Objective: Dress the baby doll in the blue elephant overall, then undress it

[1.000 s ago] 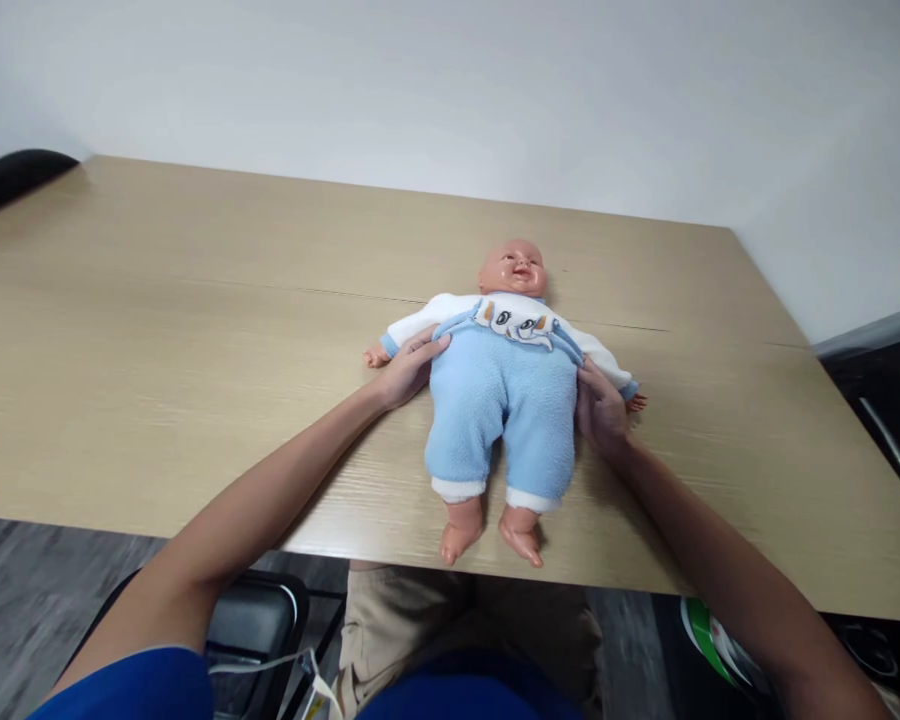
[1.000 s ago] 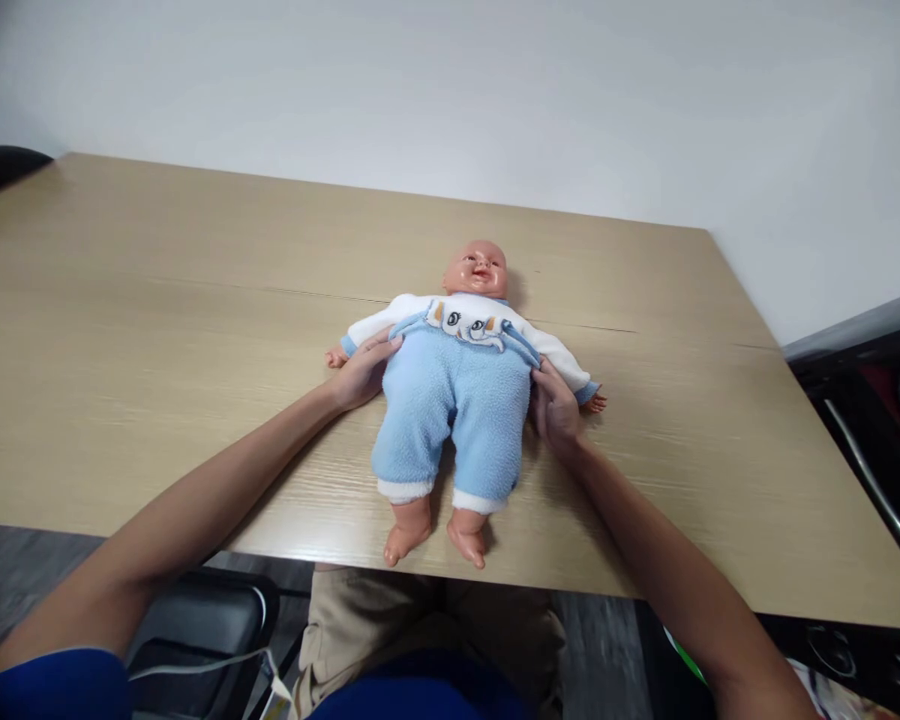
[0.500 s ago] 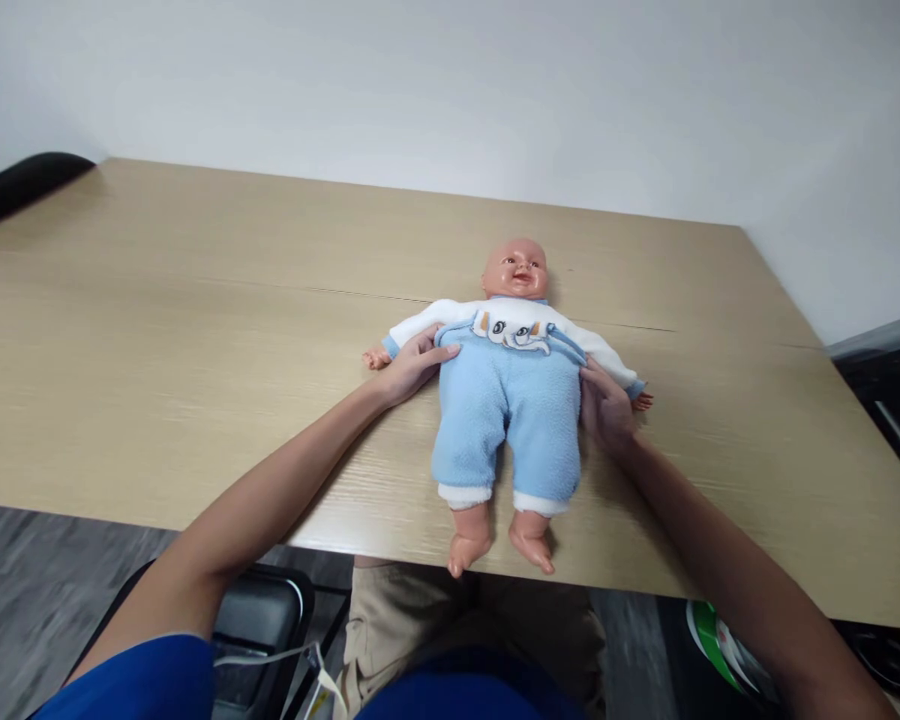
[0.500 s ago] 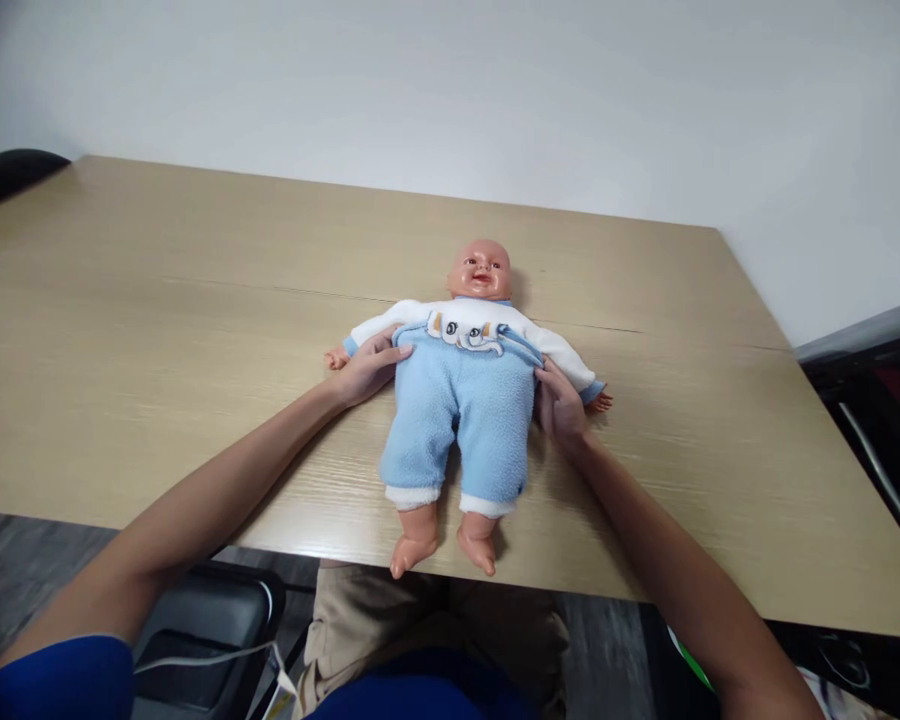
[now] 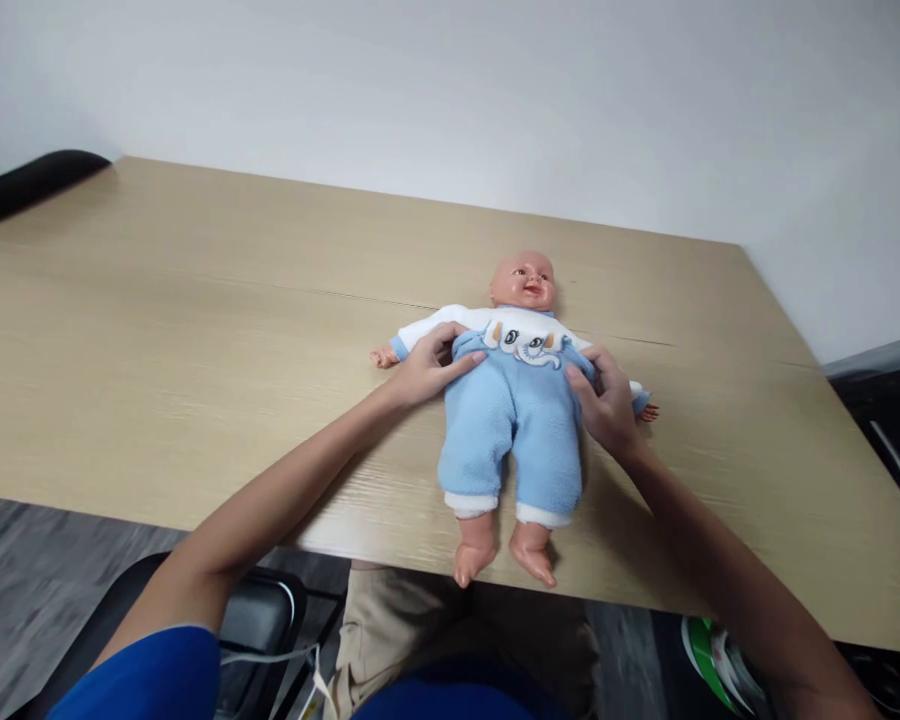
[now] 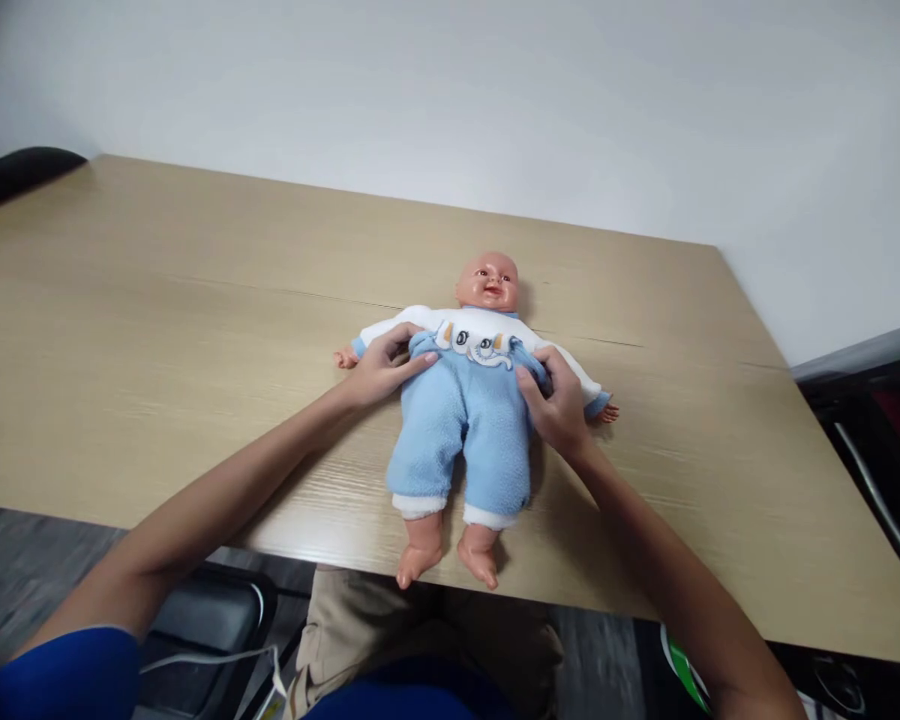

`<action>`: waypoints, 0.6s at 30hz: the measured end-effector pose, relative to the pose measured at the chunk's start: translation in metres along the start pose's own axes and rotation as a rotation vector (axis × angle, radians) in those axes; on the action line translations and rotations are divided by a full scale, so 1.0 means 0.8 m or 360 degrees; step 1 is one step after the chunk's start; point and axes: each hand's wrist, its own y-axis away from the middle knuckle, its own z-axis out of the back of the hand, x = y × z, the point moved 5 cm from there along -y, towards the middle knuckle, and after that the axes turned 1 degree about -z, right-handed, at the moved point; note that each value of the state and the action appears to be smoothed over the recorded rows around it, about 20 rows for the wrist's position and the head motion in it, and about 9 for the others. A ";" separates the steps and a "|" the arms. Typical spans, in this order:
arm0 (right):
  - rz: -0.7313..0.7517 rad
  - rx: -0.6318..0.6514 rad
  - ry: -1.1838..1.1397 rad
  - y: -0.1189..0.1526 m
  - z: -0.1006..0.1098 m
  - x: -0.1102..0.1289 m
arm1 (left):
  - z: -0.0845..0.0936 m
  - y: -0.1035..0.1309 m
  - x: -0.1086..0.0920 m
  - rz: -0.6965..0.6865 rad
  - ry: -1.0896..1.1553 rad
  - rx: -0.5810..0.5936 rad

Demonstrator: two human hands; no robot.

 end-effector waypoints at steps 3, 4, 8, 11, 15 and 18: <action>-0.0083 0.0081 -0.0077 -0.029 -0.006 -0.005 | -0.005 -0.012 -0.003 -0.0003 0.0118 -0.0005; -0.0134 0.0107 -0.0102 -0.035 -0.008 -0.012 | -0.004 -0.014 0.000 0.0023 0.0157 -0.0007; -0.0178 0.0148 0.0078 -0.027 -0.003 -0.033 | 0.005 -0.008 0.019 0.0118 -0.0028 0.0000; -0.0106 0.0122 0.0305 0.002 0.007 -0.038 | 0.012 0.005 0.027 0.0090 -0.0245 0.0095; -0.0166 0.0086 0.0273 0.031 0.012 -0.048 | 0.021 0.018 0.034 0.0145 -0.0293 0.0142; -0.0353 0.0106 -0.0071 0.036 0.003 -0.070 | 0.021 0.023 0.039 0.0270 -0.0201 0.0104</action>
